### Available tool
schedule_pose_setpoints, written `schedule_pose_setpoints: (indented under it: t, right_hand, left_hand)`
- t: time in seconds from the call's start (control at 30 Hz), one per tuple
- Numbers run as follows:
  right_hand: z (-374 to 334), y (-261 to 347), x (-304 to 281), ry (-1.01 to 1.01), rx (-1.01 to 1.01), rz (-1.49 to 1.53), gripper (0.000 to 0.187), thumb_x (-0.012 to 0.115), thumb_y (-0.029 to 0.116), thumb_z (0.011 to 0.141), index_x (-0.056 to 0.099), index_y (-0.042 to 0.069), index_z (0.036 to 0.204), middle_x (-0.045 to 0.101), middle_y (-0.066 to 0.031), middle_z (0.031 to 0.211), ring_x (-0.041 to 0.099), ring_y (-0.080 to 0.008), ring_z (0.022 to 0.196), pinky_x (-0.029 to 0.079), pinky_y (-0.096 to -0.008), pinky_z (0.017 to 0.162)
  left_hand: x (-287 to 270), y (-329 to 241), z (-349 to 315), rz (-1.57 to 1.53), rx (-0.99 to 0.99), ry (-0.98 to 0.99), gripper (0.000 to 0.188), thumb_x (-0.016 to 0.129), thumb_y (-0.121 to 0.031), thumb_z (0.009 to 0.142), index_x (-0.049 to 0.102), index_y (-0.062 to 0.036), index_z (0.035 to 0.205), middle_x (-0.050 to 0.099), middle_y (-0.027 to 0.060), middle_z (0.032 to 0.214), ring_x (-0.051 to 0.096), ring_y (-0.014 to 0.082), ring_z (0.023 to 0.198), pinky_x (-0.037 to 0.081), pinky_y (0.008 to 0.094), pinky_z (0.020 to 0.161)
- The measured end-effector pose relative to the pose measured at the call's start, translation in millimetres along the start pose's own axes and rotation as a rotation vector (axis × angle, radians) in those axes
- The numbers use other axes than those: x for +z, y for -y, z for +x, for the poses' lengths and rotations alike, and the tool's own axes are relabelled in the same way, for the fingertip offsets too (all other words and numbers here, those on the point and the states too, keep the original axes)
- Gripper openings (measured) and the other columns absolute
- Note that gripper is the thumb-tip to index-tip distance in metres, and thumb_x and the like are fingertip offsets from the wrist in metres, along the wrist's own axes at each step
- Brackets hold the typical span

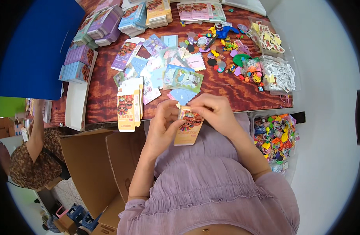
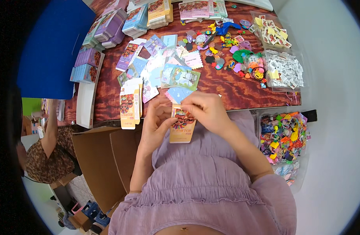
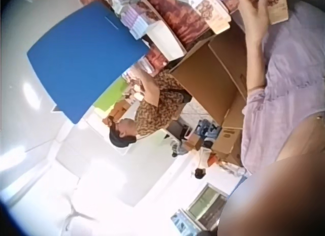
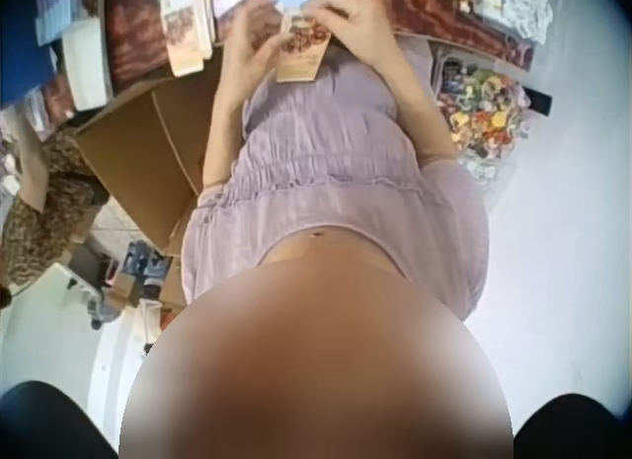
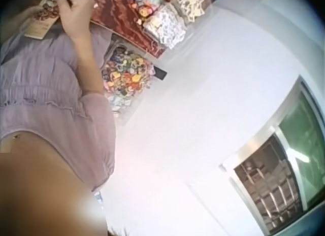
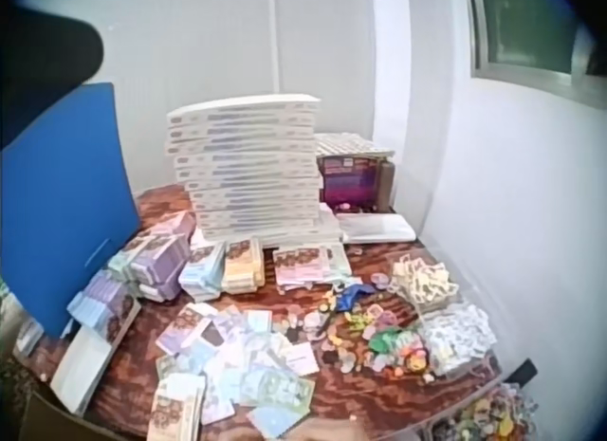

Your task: Sorting small packaged toy cards and components and placing them into cardboard shipping boxes.

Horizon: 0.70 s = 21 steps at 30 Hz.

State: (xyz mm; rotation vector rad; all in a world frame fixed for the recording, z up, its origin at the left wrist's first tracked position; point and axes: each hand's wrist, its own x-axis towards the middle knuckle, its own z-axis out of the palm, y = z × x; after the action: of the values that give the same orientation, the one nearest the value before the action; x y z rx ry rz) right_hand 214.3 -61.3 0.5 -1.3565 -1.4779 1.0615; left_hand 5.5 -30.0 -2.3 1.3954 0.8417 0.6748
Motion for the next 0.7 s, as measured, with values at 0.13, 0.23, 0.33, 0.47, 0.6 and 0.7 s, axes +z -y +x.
schedule_pose_setpoints:
  t: [0.13, 0.23, 0.33, 0.47, 0.6, 0.7]
  right_hand:
    - [-14.9, -0.5, 3.9, -0.055, -0.295, -0.142, 0.023, 0.068, 0.001, 0.084, 0.069, -0.001, 0.107, 0.069, -0.0119, 0.099, 0.068, -0.0206, 0.092, 0.054, -0.0296, 0.077]
    - [-26.1, 0.1, 7.8, -0.067, -0.265, -0.187, 0.022, 0.067, 0.001, 0.085, 0.069, -0.001, 0.106, 0.068, -0.0133, 0.105, 0.066, -0.0255, 0.099, 0.053, -0.0320, 0.083]
    - [-31.2, -14.7, 16.3, -0.052, -0.195, -0.042, 0.021, 0.065, 0.000, 0.087, 0.068, -0.003, 0.107, 0.067, -0.0118, 0.107, 0.066, -0.0222, 0.097, 0.054, -0.0319, 0.082]
    - [-26.4, -28.0, 21.6, -0.079, 0.251, 0.664, 0.020, 0.062, 0.003, 0.092, 0.063, 0.000, 0.112, 0.066, -0.0084, 0.106, 0.065, -0.0166, 0.095, 0.055, -0.0301, 0.079]
    - [0.2, -18.8, 37.4, -0.153, 0.406, 1.082, 0.024, 0.061, 0.009, 0.094, 0.055, 0.004, 0.117, 0.065, -0.0068, 0.106, 0.066, -0.0149, 0.093, 0.056, -0.0294, 0.075]
    - [14.6, -17.4, 36.2, -0.057, 0.351, 0.857, 0.022, 0.062, 0.009, 0.093, 0.056, 0.004, 0.114, 0.065, -0.0064, 0.105, 0.066, -0.0138, 0.091, 0.056, -0.0290, 0.072]
  left_hand:
    - [0.8, -6.2, -4.7, -0.046, -0.020, -0.052, 0.050, 0.061, 0.009, 0.089, 0.044, -0.0038, 0.134, 0.066, 0.0126, 0.105, 0.066, 0.0171, 0.096, 0.054, 0.0301, 0.083]
    - [-8.2, -3.7, -1.7, 0.140, 0.047, 0.042, 0.044, 0.059, 0.005, 0.091, 0.050, -0.0050, 0.133, 0.066, 0.0104, 0.106, 0.064, 0.0153, 0.097, 0.053, 0.0295, 0.084]
    - [-9.7, -5.3, 0.9, 0.284, 0.036, 0.146, 0.036, 0.057, 0.002, 0.094, 0.055, -0.0037, 0.129, 0.065, 0.0084, 0.108, 0.063, 0.0138, 0.098, 0.051, 0.0285, 0.085]
    - [-20.6, -7.1, 3.4, -0.271, -0.203, 0.069, 0.049, 0.049, 0.000, 0.096, 0.042, -0.0021, 0.144, 0.061, 0.0094, 0.125, 0.061, 0.0161, 0.109, 0.048, 0.0285, 0.095]
    - [-14.2, 5.0, 2.6, -0.172, -0.043, 0.003, 0.074, 0.067, 0.004, 0.084, 0.033, -0.0022, 0.149, 0.046, 0.0126, 0.144, 0.045, 0.0215, 0.133, 0.040, 0.0355, 0.109]
    - [-1.0, 0.9, 12.1, -0.011, 0.219, -0.183, 0.080, 0.076, 0.000, 0.078, 0.034, 0.0003, 0.146, 0.046, 0.0134, 0.143, 0.049, 0.0217, 0.127, 0.041, 0.0359, 0.107]
